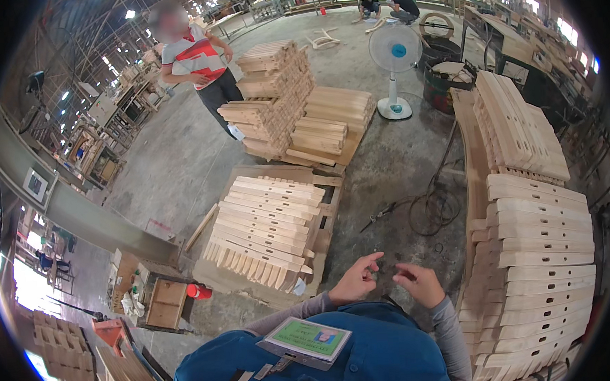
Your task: The person stacks wooden chair seat parts on a workbench, then uses a brush to apply a liquid finish to the slats and holes of the parts. The person works in a busy workshop with other workers visible in the background.
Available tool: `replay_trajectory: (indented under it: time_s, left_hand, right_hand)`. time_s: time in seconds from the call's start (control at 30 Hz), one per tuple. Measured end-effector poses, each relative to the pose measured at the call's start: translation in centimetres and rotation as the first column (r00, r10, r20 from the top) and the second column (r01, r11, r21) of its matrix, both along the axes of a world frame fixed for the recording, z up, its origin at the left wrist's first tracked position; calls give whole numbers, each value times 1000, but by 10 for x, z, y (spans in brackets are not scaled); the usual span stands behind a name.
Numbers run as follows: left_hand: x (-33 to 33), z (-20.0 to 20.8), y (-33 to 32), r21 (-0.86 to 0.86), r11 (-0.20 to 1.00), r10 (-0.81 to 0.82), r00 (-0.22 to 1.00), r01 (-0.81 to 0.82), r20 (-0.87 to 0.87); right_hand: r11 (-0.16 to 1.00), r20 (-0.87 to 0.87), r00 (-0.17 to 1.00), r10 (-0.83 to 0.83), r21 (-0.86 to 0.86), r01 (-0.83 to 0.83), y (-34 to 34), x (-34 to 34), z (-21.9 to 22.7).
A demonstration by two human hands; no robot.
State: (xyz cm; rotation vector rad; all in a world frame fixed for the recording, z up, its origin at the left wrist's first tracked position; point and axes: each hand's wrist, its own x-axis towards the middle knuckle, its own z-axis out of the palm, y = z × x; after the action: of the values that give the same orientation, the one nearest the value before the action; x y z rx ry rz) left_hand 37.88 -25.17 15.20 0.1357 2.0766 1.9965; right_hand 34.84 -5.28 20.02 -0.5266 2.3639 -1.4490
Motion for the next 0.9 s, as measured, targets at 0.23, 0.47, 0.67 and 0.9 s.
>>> replay_trajectory:
  time_s: [0.23,0.47,0.67,0.9]
  left_hand:
    - [15,5,25,39,999,-4,996,7,-88]
    - [19,-14,50,165,986,24,999,-27,25]
    - [25,-5,57,190,981,-52,995,35,83]
    - [24,-1,82,198,963,-207,971,181,123]
  right_hand:
    - [982,60,992,-112,-147,120,1,50,-37]
    - [957,-20,967,-253,-151,247,-2,71,-35]
    - [922,-46,934,-354,-186,340,10,86,-43]
    - [891,-222,863,-453,-95,444,32,99,-58]
